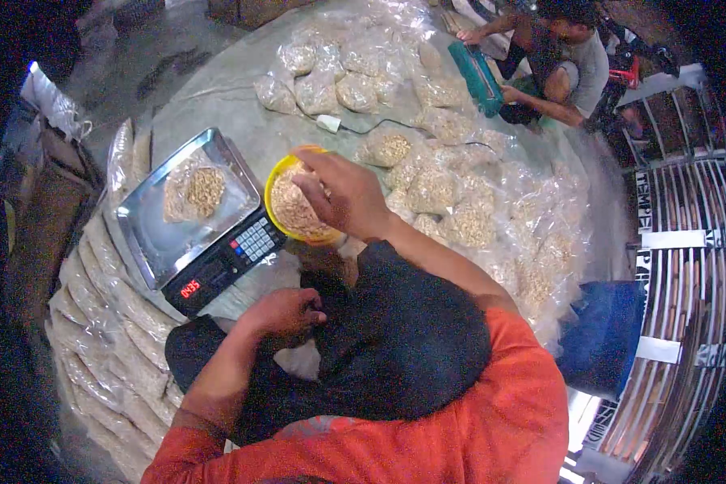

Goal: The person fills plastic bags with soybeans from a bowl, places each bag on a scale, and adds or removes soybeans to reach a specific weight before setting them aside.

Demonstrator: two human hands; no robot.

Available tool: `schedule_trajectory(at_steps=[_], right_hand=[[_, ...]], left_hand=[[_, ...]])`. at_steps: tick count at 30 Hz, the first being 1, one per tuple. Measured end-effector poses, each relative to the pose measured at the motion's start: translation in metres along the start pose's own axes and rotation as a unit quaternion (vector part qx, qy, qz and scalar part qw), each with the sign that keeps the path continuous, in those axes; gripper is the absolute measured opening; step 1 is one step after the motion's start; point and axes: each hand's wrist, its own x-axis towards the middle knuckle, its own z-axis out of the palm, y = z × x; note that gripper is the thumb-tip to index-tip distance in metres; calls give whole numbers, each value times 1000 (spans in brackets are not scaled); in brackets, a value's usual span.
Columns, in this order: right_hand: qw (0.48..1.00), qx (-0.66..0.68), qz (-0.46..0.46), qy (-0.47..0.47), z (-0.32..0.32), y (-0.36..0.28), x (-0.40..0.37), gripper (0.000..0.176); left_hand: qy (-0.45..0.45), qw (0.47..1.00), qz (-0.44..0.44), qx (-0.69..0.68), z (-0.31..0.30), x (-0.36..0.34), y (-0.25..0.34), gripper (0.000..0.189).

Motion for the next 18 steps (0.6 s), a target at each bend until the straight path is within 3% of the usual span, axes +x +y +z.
schedule_trajectory(at_steps=[2, 7, 9, 12, 15, 18], right_hand=[[1000, -2, 31, 1, -6, -4, -2, 36], [997, -4, -49, 52, -17, -10, 4, 33], [984, -11, -134, 121, -30, -13, 9, 37], [963, -11, -182, 200, -51, -26, 15, 33], [954, -9, -175, 243, -63, -38, 10, 31], [947, 16, -198, 253, -32, -12, 4, 30]], left_hand=[[14, 999, 35, 18, 14, 9, -22, 47], [48, 998, 18, 29, 10, 7, -25, 47], [46, 998, 14, 31, 8, 5, -25, 47], [44, 998, 1, 36, 7, 4, -27, 47], [43, 998, -3, 37, 5, 4, -27, 48], [46, 998, 12, 43, 6, 10, -30, 49]])
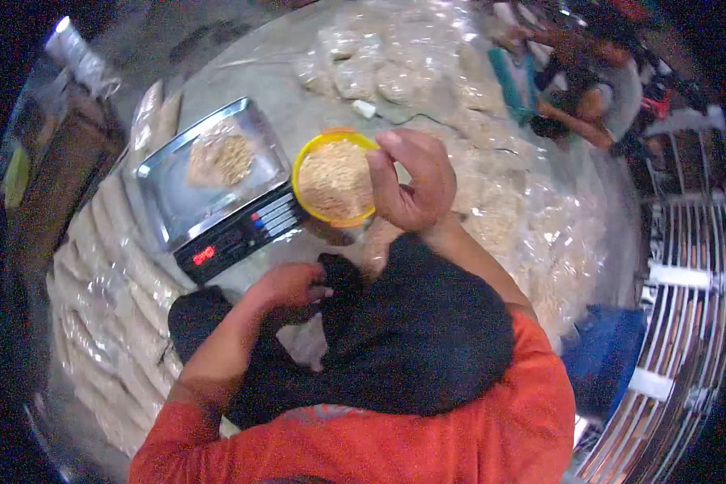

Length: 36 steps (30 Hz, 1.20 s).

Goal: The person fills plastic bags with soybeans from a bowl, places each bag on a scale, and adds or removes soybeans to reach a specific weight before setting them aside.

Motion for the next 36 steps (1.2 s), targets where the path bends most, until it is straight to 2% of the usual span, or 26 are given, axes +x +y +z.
schedule_trajectory(at_steps=[1, 2, 3, 4, 5, 6, 8, 9, 10, 11, 15, 16, 19, 26, 28, 31, 36], right_hand=[[996, -1, 64, -68, 11, 9, -22, 27], [995, 28, 68, -71, 17, 16, -48, 27], [947, -29, 132, -290, 21, 25, -73, 29], [846, -91, 174, -495, 28, 26, -76, 32], [715, -148, 230, -643, 33, 30, -77, 41], [716, -136, 224, -648, 36, 24, -74, 41], [833, -69, 290, -467, 31, 16, -65, 46], [859, -68, 258, -437, 32, 19, -57, 50], [868, -54, 245, -428, 35, 27, -53, 51], [876, -46, 233, -419, 36, 34, -51, 51], [898, -46, 153, -411, 43, 39, -49, 37], [900, -57, 159, -403, 43, 38, -51, 37], [855, -27, 180, -485, 47, 37, -67, 34], [864, -17, 198, -462, 30, 43, -78, 32], [837, -53, 207, -504, 29, 41, -74, 34], [830, -56, 204, -515, 31, 40, -72, 34], [849, -37, 200, -488, 30, 36, -68, 32]], left_hand=[[6, 1000, 14, 12, 2, 0, -2, 49], [13, 1000, -11, -2, 2, -2, 0, 49], [-13, 1000, -19, 6, -1, -2, 2, 50], [-37, 999, -24, 13, -3, 0, 3, 50], [-30, 999, -41, 2, 0, 0, 1, 50], [-24, 999, -26, 1, 5, 2, -5, 51], [-21, 1000, -5, 7, 4, -3, -9, 51], [-20, 999, -26, 6, 0, -7, -6, 51], [-22, 999, -35, 11, -4, -4, -1, 50], [-32, 999, -5, 30, -2, 1, -3, 50], [0, 1000, -2, -9, 1, 11, -9, 49], [11, 999, -24, -29, -1, 7, -9, 49], [18, 999, -13, -23, 3, 5, -17, 51], [28, 999, -20, -24, 1, 4, -4, 51], [30, 999, -1, -22, 1, 4, -5, 51], [19, 1000, -14, -18, -1, 4, -4, 51], [20, 999, -27, -12, 0, 6, -7, 56]])
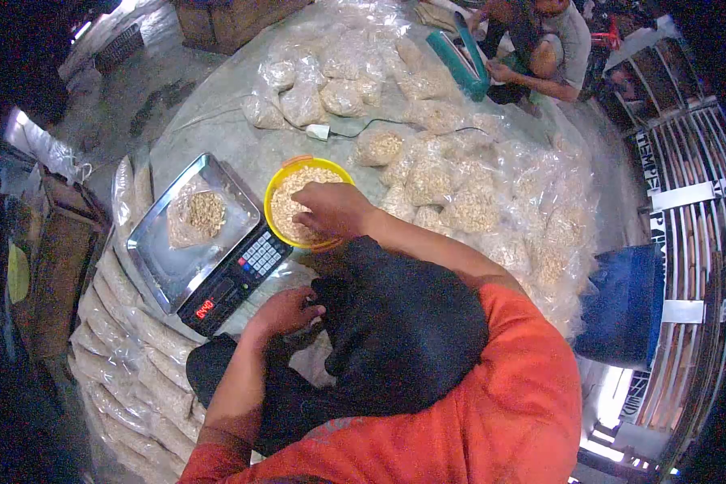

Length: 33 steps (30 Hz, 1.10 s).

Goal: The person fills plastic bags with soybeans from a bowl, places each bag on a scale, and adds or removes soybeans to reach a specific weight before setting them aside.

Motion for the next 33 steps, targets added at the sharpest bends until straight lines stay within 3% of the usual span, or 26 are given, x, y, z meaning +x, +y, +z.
schedule_trajectory(at_steps=[2, 4, 5, 7, 13, 14, 15, 17, 19, 21, 23, 27, 33], right_hand=[[1000, -4, -8, -1, -4, -4, 1, 31], [992, 39, -40, 112, -6, -9, 2, 29], [992, 39, -39, 112, -9, -11, 3, 29], [964, 61, -96, 242, -20, -19, 7, 30], [922, 58, -154, 352, -17, -18, 3, 27], [922, 59, -155, 351, -10, -11, 2, 27], [972, 6, -83, 220, -2, -4, 0, 28], [995, -44, 66, -65, 30, 31, -10, 29], [997, 49, 59, 2, 44, 38, -19, 30], [997, 21, 56, 58, 16, 4, -8, 33], [995, 42, 79, 42, 17, 6, 2, 36], [990, 114, -3, 81, 5, -26, 23, 32], [982, 153, -100, 37, 31, -82, 78, 28]], left_hand=[[3, 1000, 1, 2, 0, 0, 1, 58], [-4, 1000, -6, -6, -5, -2, 6, 52], [-5, 1000, -5, -6, -4, -1, 5, 52], [6, 1000, 3, -1, -2, -1, 4, 53], [5, 1000, 10, -13, 1, 0, -2, 55], [6, 1000, 8, -14, 1, 0, -3, 55], [9, 1000, 12, -14, 0, 0, -2, 53], [18, 999, -1, -29, 1, 1, -2, 52], [-16, 1000, 7, -3, 3, 4, -6, 49], [0, 1000, -9, -18, 9, 4, -13, 48], [17, 999, -10, -25, 10, 7, -14, 47], [-12, 1000, -3, -19, 4, 14, -6, 51], [-20, 999, -28, -10, 15, 16, -14, 55]])
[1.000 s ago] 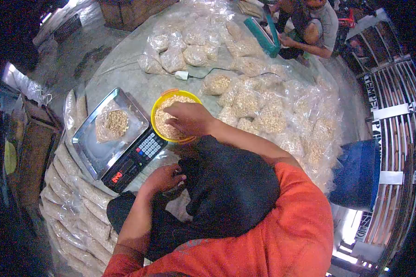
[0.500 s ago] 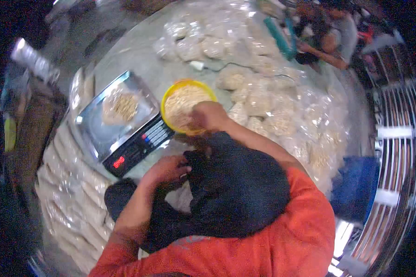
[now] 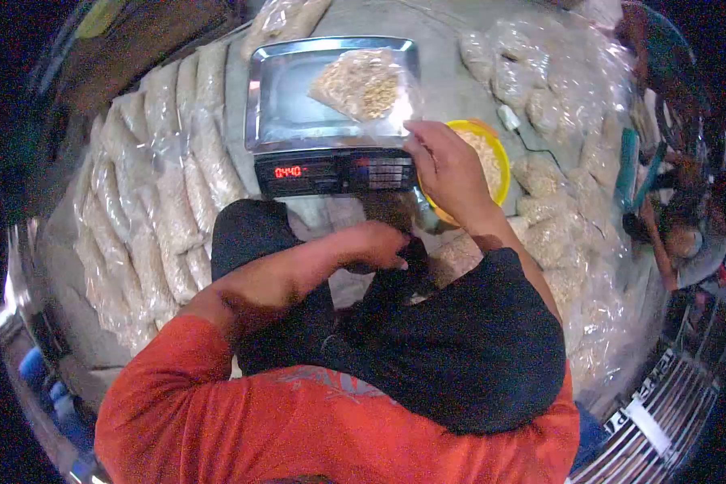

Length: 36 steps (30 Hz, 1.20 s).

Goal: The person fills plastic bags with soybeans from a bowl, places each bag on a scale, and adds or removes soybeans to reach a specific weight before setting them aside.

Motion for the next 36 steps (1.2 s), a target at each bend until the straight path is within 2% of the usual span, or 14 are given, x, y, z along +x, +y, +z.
schedule_trajectory(at_steps=[9, 11, 14, 15, 18, 22, 26, 28, 30, 31, 32, 33, 35, 36], right_hand=[[998, -46, -30, -7, 31, 0, 50, 25], [998, 28, -23, 42, 9, -13, 50, 24], [983, -34, 119, 140, -19, 19, 23, 28], [981, -45, 122, 144, -21, 41, 11, 28], [964, -184, 188, -40, -15, 113, -41, 49], [956, -165, 214, -118, -1, 100, -64, 45], [976, -129, 167, -57, 7, 132, -82, 44], [963, -37, 267, -28, 3, 130, -81, 37], [954, 5, 299, -1, -10, 118, -78, 32], [943, 48, 329, 23, -16, 111, -75, 27], [889, 212, 404, 33, -18, 116, -75, 26], [890, 212, 402, 34, -22, 118, -77, 26], [685, 557, 455, 116, -29, 124, -78, 28], [684, 562, 452, 110, -30, 129, -79, 28]], left_hand=[[-18, 1000, 11, 2, -1, 14, -17, 54], [-23, 999, 41, 2, -7, 14, -16, 53], [-9, 999, 45, -7, -15, 8, -17, 52], [2, 999, 40, -9, -16, 6, -18, 52], [7, 999, 39, -15, -8, 13, -14, 52], [-21, 999, 32, -13, -10, 4, -3, 51], [-33, 999, 27, 18, -3, 6, -9, 50], [12, 999, 39, -19, -1, 3, -12, 49], [19, 999, 36, -12, -1, 2, -10, 49], [26, 999, 31, -8, -1, 2, -8, 49], [28, 999, 32, -5, -2, 1, -6, 49], [25, 999, 38, -7, -2, 0, -5, 49], [26, 999, 38, -8, -1, 0, -7, 49], [24, 999, 48, -3, 4, 5, -11, 49]])
